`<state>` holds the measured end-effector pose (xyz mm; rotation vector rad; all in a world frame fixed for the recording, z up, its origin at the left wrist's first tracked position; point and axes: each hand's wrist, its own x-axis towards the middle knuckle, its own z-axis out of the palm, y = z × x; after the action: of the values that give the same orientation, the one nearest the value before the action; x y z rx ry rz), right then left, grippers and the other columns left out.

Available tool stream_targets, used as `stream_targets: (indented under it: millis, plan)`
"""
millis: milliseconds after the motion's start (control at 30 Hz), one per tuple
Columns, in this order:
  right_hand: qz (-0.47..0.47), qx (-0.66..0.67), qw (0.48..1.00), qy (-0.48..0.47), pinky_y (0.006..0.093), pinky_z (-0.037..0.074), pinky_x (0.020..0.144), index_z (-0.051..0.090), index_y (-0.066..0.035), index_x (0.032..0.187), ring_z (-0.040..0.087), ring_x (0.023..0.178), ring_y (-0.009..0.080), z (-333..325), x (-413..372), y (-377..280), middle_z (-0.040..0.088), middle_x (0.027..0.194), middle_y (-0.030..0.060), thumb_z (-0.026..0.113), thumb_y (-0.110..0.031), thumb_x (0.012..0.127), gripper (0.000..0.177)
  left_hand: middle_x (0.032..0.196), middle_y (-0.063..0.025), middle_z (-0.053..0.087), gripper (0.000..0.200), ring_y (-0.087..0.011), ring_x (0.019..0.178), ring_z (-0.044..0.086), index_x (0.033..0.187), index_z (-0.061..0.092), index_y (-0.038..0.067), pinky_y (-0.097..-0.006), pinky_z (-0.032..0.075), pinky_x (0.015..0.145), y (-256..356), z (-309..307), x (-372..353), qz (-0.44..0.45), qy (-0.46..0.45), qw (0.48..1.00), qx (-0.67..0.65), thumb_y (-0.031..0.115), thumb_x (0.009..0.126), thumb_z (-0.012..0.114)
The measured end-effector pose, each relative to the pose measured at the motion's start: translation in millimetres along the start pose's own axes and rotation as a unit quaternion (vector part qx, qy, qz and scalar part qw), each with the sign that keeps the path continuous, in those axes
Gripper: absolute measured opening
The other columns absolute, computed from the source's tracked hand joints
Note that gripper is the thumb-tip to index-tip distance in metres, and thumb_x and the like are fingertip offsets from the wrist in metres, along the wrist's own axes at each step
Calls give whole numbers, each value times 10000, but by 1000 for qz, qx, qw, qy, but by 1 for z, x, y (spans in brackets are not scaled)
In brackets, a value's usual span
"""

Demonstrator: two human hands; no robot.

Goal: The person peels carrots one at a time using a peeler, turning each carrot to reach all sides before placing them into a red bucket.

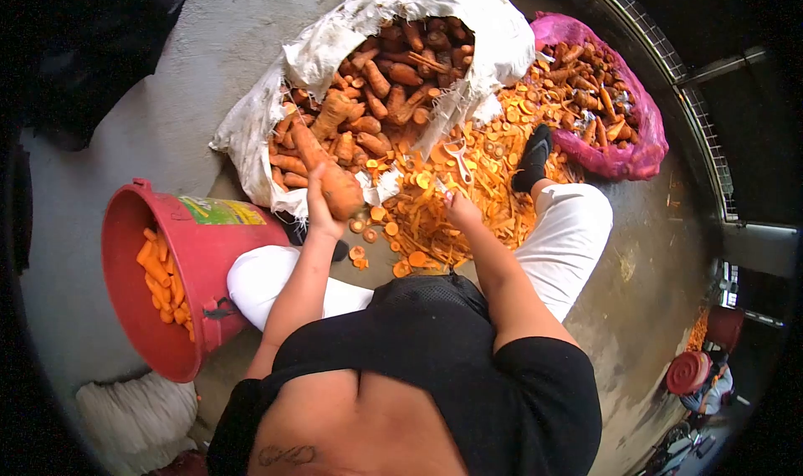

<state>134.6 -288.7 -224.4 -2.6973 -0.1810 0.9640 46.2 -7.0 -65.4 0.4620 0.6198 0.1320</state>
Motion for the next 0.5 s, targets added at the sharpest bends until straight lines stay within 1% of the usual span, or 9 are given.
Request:
stream_targets:
  millis: [33, 67, 133, 167, 200, 267, 367, 467, 500]
  plan:
    - [20, -23, 999, -14, 491, 464, 804, 478, -77, 1127, 604, 975, 381, 1, 4, 1, 642, 1036, 195, 406, -457, 947, 427, 896, -79, 582, 439, -213, 796, 612, 1118, 520, 94, -366, 530, 710, -1, 6, 0, -15, 28, 998, -48, 417, 836, 613]
    - [29, -21, 999, -4, 491, 465, 805, 477, -75, 1129, 604, 977, 382, 3, 4, 4, 642, 1040, 196, 401, -457, 948, 429, 808, -90, 597, 418, -240, 713, 614, 1047, 554, 95, -377, 531, 640, -3, 8, 2, -28, 57, 993, -95, 451, 832, 598]
    - [38, -15, 999, 13, 491, 465, 807, 473, -71, 1133, 604, 981, 384, 7, 11, 4, 640, 1047, 198, 392, -456, 951, 434, 809, -100, 598, 442, -246, 686, 608, 1074, 543, 92, -380, 530, 641, -6, 7, 1, -36, 13, 997, -64, 450, 821, 601]
    - [17, 25, 998, 60, 526, 459, 784, 474, -55, 1042, 604, 910, 437, 10, 10, 5, 635, 963, 258, 422, -458, 943, 418, 810, -105, 598, 456, -250, 673, 605, 1087, 537, 91, -381, 530, 642, -5, 5, 1, -35, -8, 998, -46, 450, 815, 603]
    - [17, 30, 998, 59, 527, 458, 784, 471, -55, 1046, 603, 910, 438, 11, 13, 3, 635, 962, 260, 419, -456, 944, 416, 775, -108, 574, 507, -259, 649, 589, 1131, 513, 91, -376, 522, 632, -3, 14, -4, -15, -51, 998, -22, 448, 786, 618]
    - [24, 41, 997, 60, 531, 457, 784, 465, -56, 1055, 603, 910, 439, 11, 16, 0, 634, 962, 262, 413, -451, 947, 413, 736, -108, 542, 571, -258, 622, 571, 1171, 496, 93, -360, 503, 593, -3, 25, -9, 21, -176, 984, -13, 460, 755, 634]
    - [22, 46, 997, 53, 533, 451, 779, 459, -55, 1059, 596, 920, 440, 9, 20, -5, 625, 971, 271, 397, -440, 957, 404, 713, -110, 519, 615, -251, 611, 559, 1197, 497, 89, -348, 482, 555, 3, 30, -16, -43, -368, 929, -20, 466, 732, 641]
    - [17, 46, 997, 55, 523, 453, 778, 459, -50, 1065, 593, 929, 431, 8, 23, -8, 619, 985, 262, 396, -424, 963, 393, 717, -125, 523, 642, -244, 615, 558, 1231, 497, 81, -340, 479, 564, 0, 24, -15, -96, -461, 882, -10, 444, 724, 650]
    - [21, 42, 998, 52, 517, 456, 784, 460, -52, 1073, 594, 937, 421, 8, 23, -8, 619, 995, 250, 395, -418, 965, 387, 714, -132, 523, 654, -247, 616, 558, 1251, 500, 72, -342, 480, 563, 0, 24, -15, -105, -475, 874, -10, 418, 718, 655]
